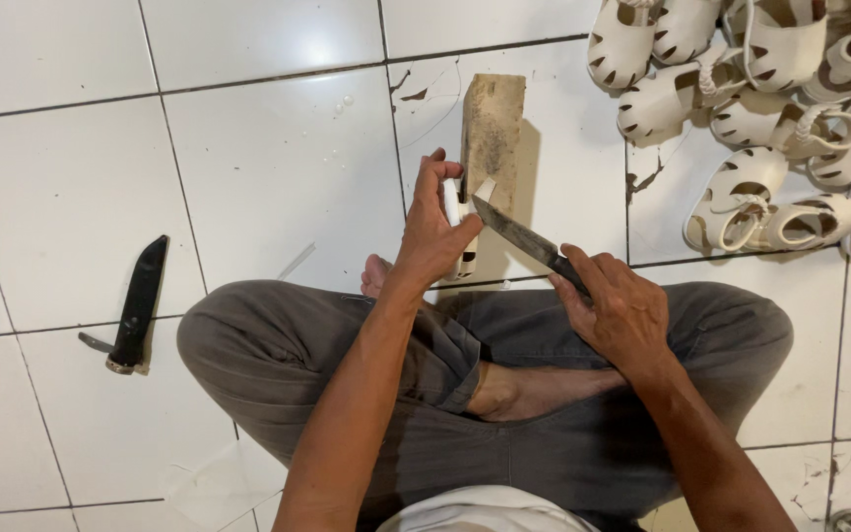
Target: The person sits on a tiled floor surrounded by white and brown shoe molds. They gather white molds, then use a large knife to scrape and trim the edges of the molds against a wooden block, placing the finished pieces aside.
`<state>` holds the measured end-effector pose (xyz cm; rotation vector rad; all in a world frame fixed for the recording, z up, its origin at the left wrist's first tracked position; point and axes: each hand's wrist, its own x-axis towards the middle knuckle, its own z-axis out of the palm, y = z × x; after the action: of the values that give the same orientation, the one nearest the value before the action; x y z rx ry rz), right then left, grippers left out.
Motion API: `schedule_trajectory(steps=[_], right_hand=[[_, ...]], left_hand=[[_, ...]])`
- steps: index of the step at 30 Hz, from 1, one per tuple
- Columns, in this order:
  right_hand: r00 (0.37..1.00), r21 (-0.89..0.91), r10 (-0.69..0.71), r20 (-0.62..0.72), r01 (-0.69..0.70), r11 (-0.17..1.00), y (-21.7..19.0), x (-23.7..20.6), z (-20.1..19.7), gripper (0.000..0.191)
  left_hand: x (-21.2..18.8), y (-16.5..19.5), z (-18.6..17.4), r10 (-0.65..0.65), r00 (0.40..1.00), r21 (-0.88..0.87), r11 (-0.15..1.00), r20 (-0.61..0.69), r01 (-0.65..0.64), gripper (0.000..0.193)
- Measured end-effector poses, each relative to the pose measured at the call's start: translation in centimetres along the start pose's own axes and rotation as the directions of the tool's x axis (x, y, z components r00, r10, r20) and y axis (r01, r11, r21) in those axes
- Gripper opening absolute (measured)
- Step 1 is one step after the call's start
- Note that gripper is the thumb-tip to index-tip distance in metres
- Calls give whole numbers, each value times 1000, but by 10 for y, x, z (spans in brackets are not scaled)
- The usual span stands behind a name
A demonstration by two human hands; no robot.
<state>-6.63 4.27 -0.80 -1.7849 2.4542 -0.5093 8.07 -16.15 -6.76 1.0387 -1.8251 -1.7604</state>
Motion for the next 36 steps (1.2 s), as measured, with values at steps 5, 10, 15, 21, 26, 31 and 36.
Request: schedule_trajectory(steps=[5, 10, 15, 21, 26, 31, 36], right_hand=[[1000, -24, -24, -16, 23, 999, 3, 0, 1, 39], [1000, 16, -11, -13, 11, 1000, 2, 3, -1, 38], [1000, 6, 0, 11, 0, 1000, 0, 7, -5, 38], [999, 26, 20, 34, -21, 999, 7, 4, -9, 38], [1000, 21, -4, 22, 4, 1000, 9, 3, -6, 37], [998, 32, 7, 58, -8, 999, 7, 7, -8, 35], [996, 38, 11, 83, -15, 999, 6, 13, -9, 34]], left_hand=[[1, 3, -1, -1, 1000, -3, 1000, 14, 1, 56], [1, 2, -4, -38, 999, 76, 996, 25, 36, 58], [2, 2, -4, -18, 999, 47, 999, 33, 17, 59], [3, 1, -4, -16, 999, 36, 999, 38, 15, 59], [3, 0, -3, -10, 999, 54, 998, 33, 8, 58], [3, 0, -4, -20, 998, 57, 998, 52, 17, 58], [4, 1, -4, -48, 997, 80, 996, 66, 43, 59]])
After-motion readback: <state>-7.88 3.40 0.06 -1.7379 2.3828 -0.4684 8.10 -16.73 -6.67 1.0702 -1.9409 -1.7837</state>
